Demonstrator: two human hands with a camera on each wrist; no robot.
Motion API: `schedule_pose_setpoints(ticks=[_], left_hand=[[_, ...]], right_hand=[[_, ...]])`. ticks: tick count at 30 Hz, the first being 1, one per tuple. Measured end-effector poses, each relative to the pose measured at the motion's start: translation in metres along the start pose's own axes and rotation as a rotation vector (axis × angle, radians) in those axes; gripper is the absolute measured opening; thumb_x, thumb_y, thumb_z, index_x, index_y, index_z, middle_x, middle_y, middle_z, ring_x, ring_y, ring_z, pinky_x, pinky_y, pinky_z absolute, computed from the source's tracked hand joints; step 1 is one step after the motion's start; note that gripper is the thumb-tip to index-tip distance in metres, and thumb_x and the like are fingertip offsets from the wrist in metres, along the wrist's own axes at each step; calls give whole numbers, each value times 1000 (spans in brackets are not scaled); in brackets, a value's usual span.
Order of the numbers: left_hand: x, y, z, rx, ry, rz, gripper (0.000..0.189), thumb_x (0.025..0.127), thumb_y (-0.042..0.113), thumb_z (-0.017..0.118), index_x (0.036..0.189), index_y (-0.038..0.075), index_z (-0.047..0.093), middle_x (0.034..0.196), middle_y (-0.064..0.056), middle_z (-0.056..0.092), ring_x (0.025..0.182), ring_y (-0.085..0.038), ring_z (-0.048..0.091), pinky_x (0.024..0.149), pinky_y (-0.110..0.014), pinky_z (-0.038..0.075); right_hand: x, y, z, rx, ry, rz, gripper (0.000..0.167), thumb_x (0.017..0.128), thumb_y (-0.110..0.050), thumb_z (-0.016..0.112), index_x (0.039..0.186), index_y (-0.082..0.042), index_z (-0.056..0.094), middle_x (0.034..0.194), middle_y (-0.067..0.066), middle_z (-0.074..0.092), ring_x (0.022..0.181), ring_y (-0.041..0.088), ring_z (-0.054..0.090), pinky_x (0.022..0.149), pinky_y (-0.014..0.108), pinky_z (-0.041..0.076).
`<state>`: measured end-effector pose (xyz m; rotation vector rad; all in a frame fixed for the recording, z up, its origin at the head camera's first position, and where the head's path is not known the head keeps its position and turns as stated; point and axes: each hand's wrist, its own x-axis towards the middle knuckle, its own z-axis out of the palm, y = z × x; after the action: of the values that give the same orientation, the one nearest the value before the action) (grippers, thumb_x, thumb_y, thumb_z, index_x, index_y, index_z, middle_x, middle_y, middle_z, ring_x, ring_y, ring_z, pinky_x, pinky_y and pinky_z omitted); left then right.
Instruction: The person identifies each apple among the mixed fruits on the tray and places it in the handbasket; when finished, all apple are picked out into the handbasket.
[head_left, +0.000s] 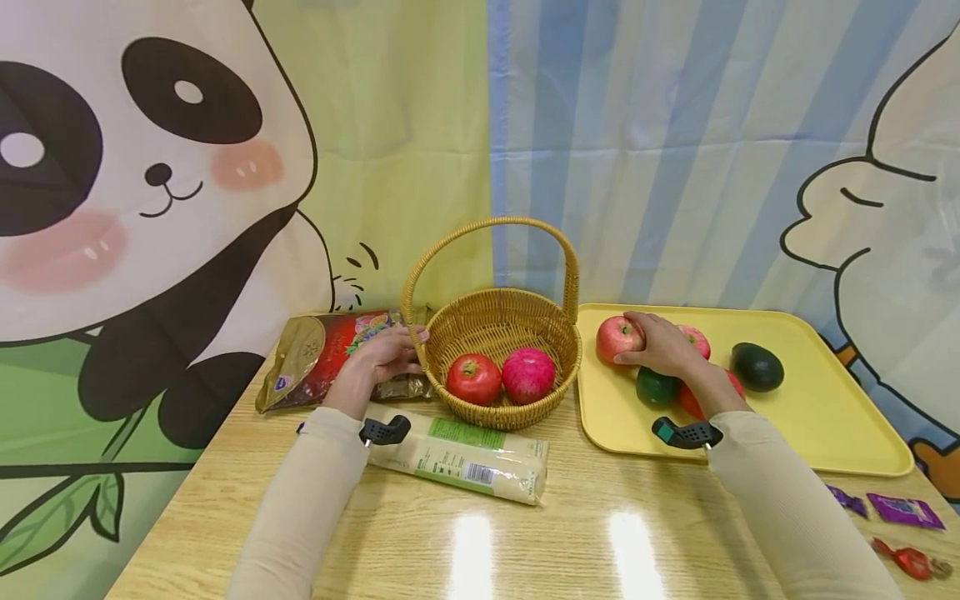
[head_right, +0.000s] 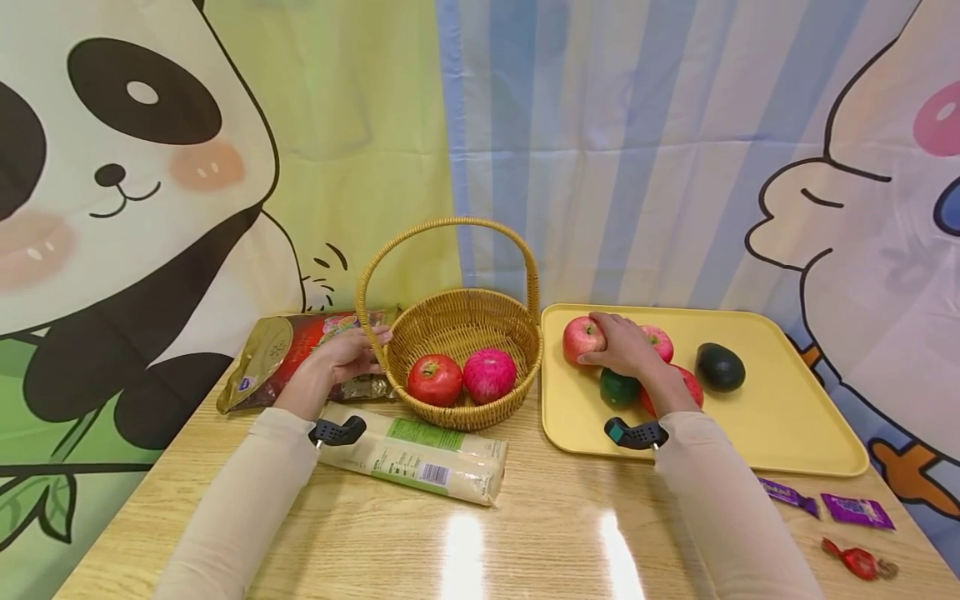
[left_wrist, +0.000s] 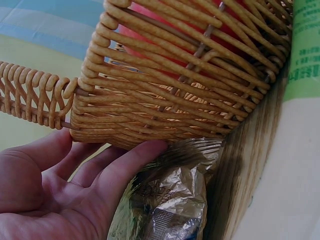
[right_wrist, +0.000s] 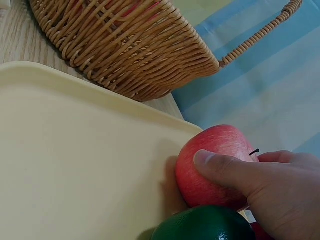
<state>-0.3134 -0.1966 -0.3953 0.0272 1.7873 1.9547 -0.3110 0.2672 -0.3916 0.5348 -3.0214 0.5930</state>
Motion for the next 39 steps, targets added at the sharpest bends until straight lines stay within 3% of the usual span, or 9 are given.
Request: schedule_pose_setpoints(ticks=[11, 20, 31, 39], left_hand=[[0, 0, 1, -9, 25, -6, 52, 105, 15, 42, 152, 0, 26, 153, -26, 31, 141, -41, 33, 111, -58, 34], [-1, 0, 0, 1, 0, -1, 52, 105, 14, 40, 152, -1, 23, 155, -26, 28, 142, -41, 31, 111, -59, 33], [1, -1, -1, -8, -19, 4, 51, 106, 13, 38, 152, -2, 23, 155, -25, 27, 143, -40, 29, 112, -59, 31], [2, -2, -3, 0, -33, 9, 52, 106, 13, 37, 153, -2, 21, 156, -24, 26, 143, -41, 29, 112, -59, 31]], right_hand=[[-1, -2, -3, 11, 21, -22, 83, 82, -32, 77, 144, 5, 37, 143, 32, 42, 131, 51, 37, 109, 65, 30], [-2, -9, -13, 24, 51, -73, 82, 80, -30, 79, 143, 5, 38, 140, 31, 45, 128, 50, 41, 108, 64, 31], [-7, -29, -34, 19, 24, -93, 84, 81, -33, 79, 145, 2, 37, 145, 27, 42, 132, 47, 39, 109, 63, 32], [-14, -49, -49, 0, 48, -138, 84, 80, -36, 79, 144, 0, 39, 144, 26, 44, 133, 46, 39, 108, 63, 33]])
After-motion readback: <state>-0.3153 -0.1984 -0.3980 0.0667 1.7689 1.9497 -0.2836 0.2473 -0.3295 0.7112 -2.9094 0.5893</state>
